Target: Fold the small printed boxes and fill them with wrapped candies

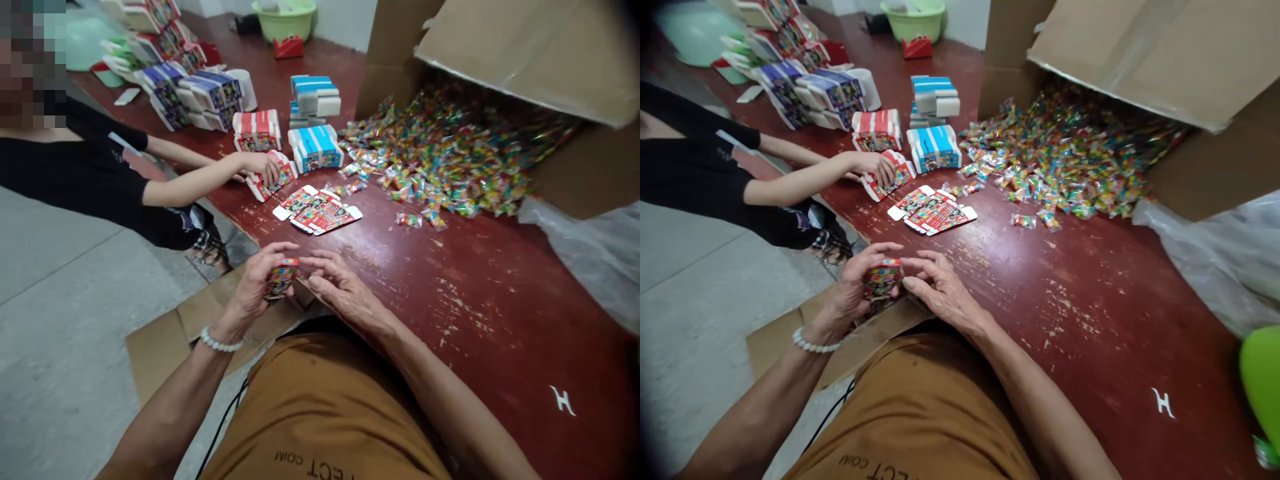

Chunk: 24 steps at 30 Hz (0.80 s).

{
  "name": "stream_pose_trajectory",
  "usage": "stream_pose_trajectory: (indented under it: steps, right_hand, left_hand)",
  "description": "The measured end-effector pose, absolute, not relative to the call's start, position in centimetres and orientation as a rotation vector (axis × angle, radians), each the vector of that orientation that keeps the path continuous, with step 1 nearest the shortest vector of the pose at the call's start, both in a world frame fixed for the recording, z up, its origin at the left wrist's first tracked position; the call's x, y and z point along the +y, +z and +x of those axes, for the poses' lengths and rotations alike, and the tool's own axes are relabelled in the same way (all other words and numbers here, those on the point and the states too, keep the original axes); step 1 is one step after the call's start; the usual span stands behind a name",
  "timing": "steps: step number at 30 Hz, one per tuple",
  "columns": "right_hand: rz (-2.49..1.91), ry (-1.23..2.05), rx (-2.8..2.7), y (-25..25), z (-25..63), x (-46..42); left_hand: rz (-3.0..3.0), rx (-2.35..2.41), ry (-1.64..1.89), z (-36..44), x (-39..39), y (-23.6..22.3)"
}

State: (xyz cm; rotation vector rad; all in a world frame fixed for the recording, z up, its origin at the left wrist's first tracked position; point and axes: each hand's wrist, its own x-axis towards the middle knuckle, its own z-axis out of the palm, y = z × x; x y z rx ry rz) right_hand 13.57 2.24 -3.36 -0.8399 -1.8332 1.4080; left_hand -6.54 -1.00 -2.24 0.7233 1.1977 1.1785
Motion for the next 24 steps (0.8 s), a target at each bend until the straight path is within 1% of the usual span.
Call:
stream_pose_trajectory:
  steps: [2, 4, 6, 8, 10, 11, 13, 16, 18, 24]
  right_hand:
    - [-0.997, 1.223, -1.848, -4.3, 14.9, 4.0]
    - [-1.231, 0.924, -1.827, -5.2, 16.6, 6.6]
    - [-1.452, 0.670, -1.832, -6.0, 17.7, 9.5]
    - [-1.590, 0.493, -1.904, -6.3, 17.8, 11.9]
    - [-1.727, 0.367, -1.957, -6.4, 16.8, 13.4]
    - [-1.800, 0.333, -1.958, -6.3, 16.1, 13.9]
    - [-1.910, 0.315, -1.945, -6.0, 14.8, 14.3]
    - [-1.949, 0.367, -1.950, -5.5, 13.8, 14.5]
    - [-1.960, 0.431, -1.927, -5.3, 13.8, 14.8]
    - [-1.968, 0.565, -1.858, -5.6, 14.4, 15.5]
  left_hand:
    - [0.864, 1.499, 1.109, -9.7, -3.0, -3.4]
    - [1.103, 1.870, 0.885, -12.5, -4.7, -4.7]
    - [1.319, 2.147, 0.758, -13.7, -5.0, -5.8]
    - [1.644, 2.247, 0.773, -12.7, -3.5, -6.4]
    - [2.026, 2.189, 0.872, -9.8, -0.5, -6.2]
    - [2.200, 2.103, 0.860, -8.1, 1.3, -5.8]
    - [2.403, 2.013, 0.714, -4.9, 4.7, -5.0]
    - [2.444, 2.109, 0.448, -2.4, 8.3, -4.4]
    - [2.455, 2.153, 0.344, -2.1, 9.5, -4.5]
    - [2.484, 2.232, 0.310, -2.6, 10.2, -5.2]
